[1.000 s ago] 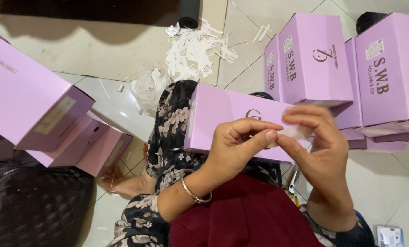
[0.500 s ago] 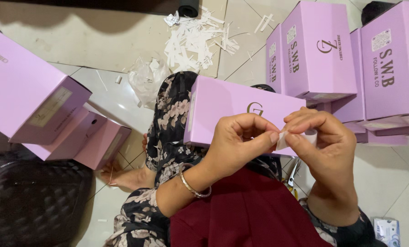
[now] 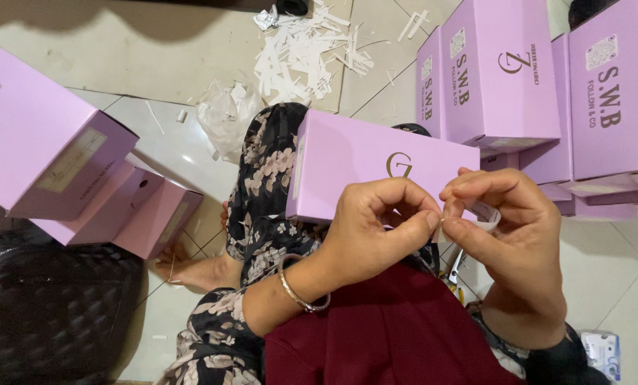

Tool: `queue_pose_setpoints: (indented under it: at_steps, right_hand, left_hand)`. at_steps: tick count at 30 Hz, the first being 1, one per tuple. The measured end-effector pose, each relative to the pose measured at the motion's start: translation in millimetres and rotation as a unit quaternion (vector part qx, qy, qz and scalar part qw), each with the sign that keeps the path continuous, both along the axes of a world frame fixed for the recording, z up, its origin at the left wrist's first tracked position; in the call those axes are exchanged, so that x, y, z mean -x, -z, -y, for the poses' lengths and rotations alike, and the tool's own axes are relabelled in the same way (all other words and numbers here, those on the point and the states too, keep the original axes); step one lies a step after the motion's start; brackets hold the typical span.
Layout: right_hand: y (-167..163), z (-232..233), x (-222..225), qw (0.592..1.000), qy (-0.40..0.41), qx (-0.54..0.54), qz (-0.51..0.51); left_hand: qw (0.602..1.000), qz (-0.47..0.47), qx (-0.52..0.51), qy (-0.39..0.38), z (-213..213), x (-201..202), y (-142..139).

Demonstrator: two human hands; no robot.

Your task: The person sits on the floor surrounded by purple shoe boxes and applies a white product label to the side of one box. They smooth the label, use yellow scissors to trim the excess length, and then press the label firmly onto the box surface.

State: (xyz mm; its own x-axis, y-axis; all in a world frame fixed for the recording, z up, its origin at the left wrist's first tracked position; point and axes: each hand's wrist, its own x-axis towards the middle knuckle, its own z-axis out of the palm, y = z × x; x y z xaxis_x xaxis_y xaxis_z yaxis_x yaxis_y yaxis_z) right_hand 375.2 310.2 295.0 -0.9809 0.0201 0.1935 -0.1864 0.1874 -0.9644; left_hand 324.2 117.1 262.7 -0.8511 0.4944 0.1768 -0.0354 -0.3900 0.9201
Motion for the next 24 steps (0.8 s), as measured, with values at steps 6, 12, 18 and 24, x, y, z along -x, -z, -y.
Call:
queue_pose_setpoints:
  at_steps: [6, 12, 18, 24]
  right_hand:
    - [-5, -2, 1, 0.999, -0.026, -0.005, 0.022]
    - [-7, -2, 2, 0.999, -0.037, -0.016, 0.028]
    - [-9, -4, 2, 0.998, -0.031, -0.043, 0.026]
    - [-9, -4, 0, 0.999, -0.032, -0.011, 0.025]
  left_hand:
    - [0.997, 0.062, -0.010, 0.053, 0, 0, 3]
    - [0.997, 0.036, 0.033, 0.061, 4, 1, -2]
    - [0.996, -0.038, 0.074, 0.043, 3, -3, -8]
    - [0.995, 0.012, 0.011, 0.095, 3, -6, -4]
